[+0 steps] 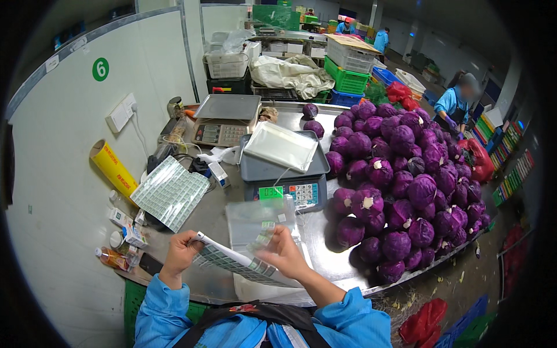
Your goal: The person repeatedly peels individual labels from a sheet and applies them to clear plastic bags on a table. The person handles label sheets and plastic bags one at a time, placing each label onto a bag without visible weighing or packing of cabbages.
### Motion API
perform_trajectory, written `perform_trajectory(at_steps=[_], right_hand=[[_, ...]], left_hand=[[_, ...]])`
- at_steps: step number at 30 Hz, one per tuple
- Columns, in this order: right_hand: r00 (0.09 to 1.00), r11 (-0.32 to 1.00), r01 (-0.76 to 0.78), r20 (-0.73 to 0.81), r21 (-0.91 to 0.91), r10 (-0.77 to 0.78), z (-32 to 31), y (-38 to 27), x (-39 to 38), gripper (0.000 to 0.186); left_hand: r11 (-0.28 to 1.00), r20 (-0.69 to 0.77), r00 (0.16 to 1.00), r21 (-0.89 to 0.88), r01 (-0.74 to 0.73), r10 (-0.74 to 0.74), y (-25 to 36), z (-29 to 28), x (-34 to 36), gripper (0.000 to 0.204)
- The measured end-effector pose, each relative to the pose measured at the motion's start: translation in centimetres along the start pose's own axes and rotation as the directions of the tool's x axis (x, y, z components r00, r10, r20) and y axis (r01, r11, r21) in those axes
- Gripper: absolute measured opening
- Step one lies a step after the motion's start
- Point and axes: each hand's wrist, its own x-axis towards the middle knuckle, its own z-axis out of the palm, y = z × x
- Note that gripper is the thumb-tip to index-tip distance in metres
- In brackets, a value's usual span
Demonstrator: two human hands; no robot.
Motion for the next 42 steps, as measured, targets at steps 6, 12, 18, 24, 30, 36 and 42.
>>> perform_trajectory(at_steps=[6, 12, 18, 24, 30, 36, 42], right_hand=[[0.998, 0.998, -0.010, -0.062, -0.068, 0.005, 0.9, -0.3, -1.1, 0.055], [0.987, 0.996, 0.065, -0.142, -0.068, -0.074, 1.4, 0.6, -1.4, 0.050], [0.965, 0.992, 0.121, -0.235, 0.023, -0.113, -2.7, 1.1, -1.8, 0.051], [0.694, 0.609, -0.719, -0.407, -0.336, 0.594, -11.4, 10.5, -5.6, 0.028], [0.725, 0.156, -0.532, -0.352, -0.832, 0.592, -11.8, 16.3, -5.8, 0.044], [0.730, 0.104, -0.632, -0.546, -0.768, 0.411, -16.8, 14.4, -4.4, 0.040], [0.764, 0.344, -0.553, -0.297, -0.759, 0.573, -15.3, 16.9, -5.1, 0.031]], left_hand=[[0.999, -0.123, 0.992, 0.026, 0.036, -0.032, 0.7, 0.8, 0.1, 0.012], [0.896, -0.328, 0.945, 0.421, 0.139, 0.008, 0.7, 0.0, 0.0, 0.012], [0.072, 0.061, 0.471, 0.963, -0.260, 0.880, 1.5, -4.1, -1.3, 0.009], [0.022, 0.231, 0.972, 0.973, -0.232, 0.041, -10.7, -5.3, -5.1, 0.021], [0.616, 0.439, 0.890, 0.738, -0.277, -0.125, -18.8, 4.7, -6.9, 0.026], [0.766, 0.281, 0.910, 0.641, 0.058, -0.304, -20.9, 5.1, -6.1, 0.010], [0.972, -0.246, 0.941, -0.029, 0.233, -0.233, -21.3, 3.7, -4.0, 0.008]])
